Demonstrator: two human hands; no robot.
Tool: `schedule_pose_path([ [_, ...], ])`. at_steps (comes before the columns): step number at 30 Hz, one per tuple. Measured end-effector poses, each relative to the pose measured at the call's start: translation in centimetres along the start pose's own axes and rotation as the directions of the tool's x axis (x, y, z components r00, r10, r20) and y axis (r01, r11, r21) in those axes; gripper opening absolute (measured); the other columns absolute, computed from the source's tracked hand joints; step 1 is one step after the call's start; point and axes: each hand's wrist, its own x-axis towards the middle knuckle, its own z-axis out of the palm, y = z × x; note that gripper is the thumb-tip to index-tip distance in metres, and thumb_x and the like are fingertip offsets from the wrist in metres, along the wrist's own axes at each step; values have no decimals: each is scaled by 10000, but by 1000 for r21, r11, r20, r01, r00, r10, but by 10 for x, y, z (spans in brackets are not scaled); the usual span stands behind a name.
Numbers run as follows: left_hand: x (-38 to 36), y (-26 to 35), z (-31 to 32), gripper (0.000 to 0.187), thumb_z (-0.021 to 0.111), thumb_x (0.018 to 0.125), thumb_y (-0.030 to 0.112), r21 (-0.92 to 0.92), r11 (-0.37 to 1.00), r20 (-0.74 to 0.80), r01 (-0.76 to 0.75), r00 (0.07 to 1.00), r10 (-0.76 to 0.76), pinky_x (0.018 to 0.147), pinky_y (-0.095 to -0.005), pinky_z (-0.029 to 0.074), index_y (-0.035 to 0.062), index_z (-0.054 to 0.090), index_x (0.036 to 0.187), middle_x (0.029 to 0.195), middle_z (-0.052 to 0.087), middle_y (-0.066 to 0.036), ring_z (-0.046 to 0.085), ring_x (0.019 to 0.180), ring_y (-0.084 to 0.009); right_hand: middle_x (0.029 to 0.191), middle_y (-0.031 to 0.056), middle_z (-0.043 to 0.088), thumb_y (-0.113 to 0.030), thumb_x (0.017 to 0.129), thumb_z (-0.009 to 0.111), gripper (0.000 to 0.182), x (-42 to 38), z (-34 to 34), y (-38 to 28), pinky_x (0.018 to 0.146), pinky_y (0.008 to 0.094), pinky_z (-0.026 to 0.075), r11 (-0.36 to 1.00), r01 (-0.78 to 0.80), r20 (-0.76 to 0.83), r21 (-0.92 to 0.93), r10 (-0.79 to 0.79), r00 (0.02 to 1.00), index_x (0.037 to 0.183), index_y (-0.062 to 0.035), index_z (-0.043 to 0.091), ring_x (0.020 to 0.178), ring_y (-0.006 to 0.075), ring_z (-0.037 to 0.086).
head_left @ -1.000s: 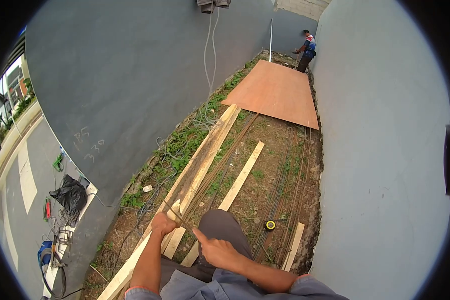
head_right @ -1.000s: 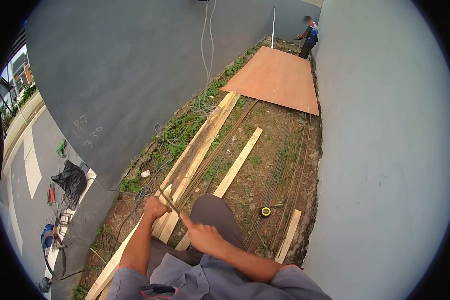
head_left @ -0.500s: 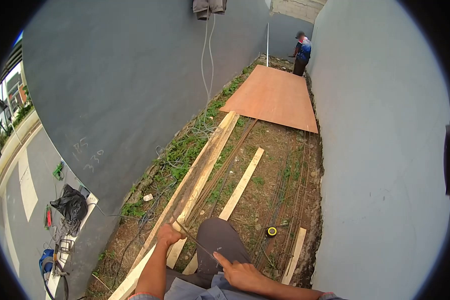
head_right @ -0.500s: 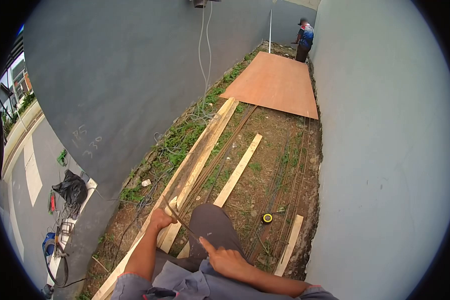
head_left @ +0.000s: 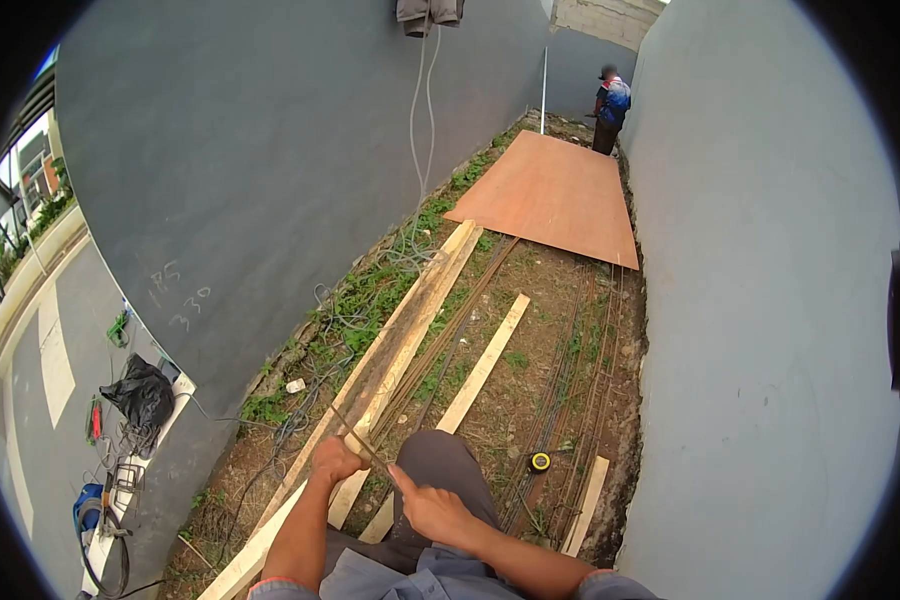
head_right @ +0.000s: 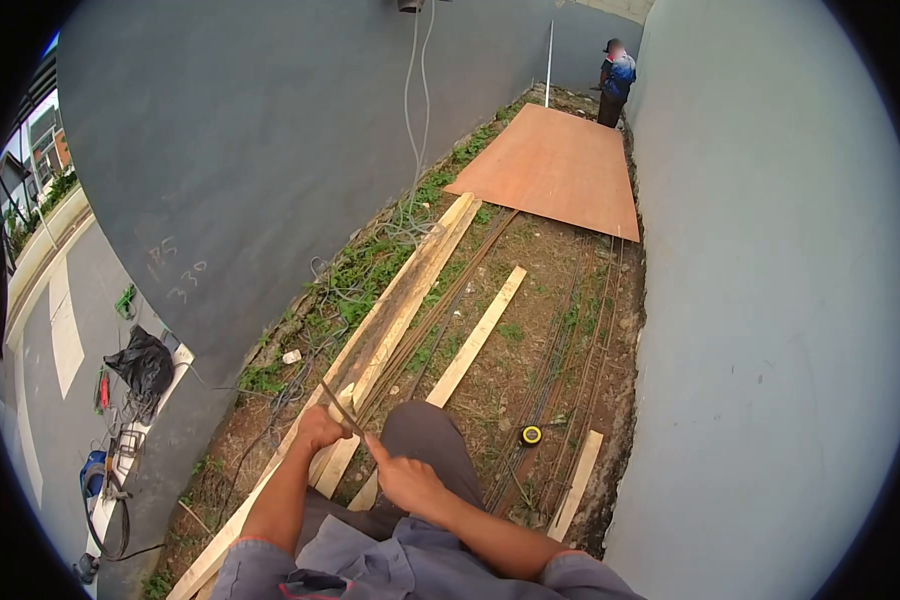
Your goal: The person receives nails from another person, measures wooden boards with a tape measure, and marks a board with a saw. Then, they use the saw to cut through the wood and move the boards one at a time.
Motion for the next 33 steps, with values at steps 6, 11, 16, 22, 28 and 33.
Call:
schedule_pose_path([
  [6,0,-16,-1,615,885,610,373,-47,999,2,28,1000,-28,835,-455,570,-51,725,1025,1037,733,-228,716,971,-350,957,331,690,-185,972,494,683,-41,-14,-5,851,609,538,1000,23,71,11,-24,997,1602,-146,233,906,527,683],
  [11,-4,2,0,648,875,587,397,-78,997,-19,-14,1000,13,833,-438,571,-68,728,1014,1042,726,-258,719,982,-365,993,308,698,-157,966,472,656,-20,-6,-2,858,597,533,999,-38,37,-12,38,999,1589,-124,269,950,511,679],
  [16,-5,-7,-4,646,877,592,377,-96,995,19,-38,999,40,818,-439,570,-49,731,1055,1022,738,-219,715,952,-357,956,294,695,-117,956,498,652,25,3,-6,809,592,522,999,28,-25,-30,-28,999,1574,-99,290,897,493,676],
  [22,1,-10,0,608,872,631,357,-82,996,54,29,998,-25,903,-447,567,-49,728,1060,1137,709,-249,693,1063,-373,932,289,692,-151,973,548,670,-68,-10,3,740,585,531,996,5,-10,-90,-6,1000,1573,-105,254,809,501,671],
  [28,-7,-8,1,584,847,607,326,-120,992,53,-47,997,53,864,-441,566,-46,734,1043,1083,727,-223,707,1001,-352,987,310,692,-108,955,567,661,22,3,1,760,584,531,993,91,-90,-69,-98,991,1562,-103,305,838,516,665],
  [33,3,-9,6,551,851,610,314,-125,992,2,6,1000,-6,852,-451,564,-34,735,1022,1047,732,-220,708,980,-359,993,310,693,-108,942,579,677,-72,-12,11,736,567,544,997,-1,-14,-77,0,1000,1563,-107,310,842,490,684],
])
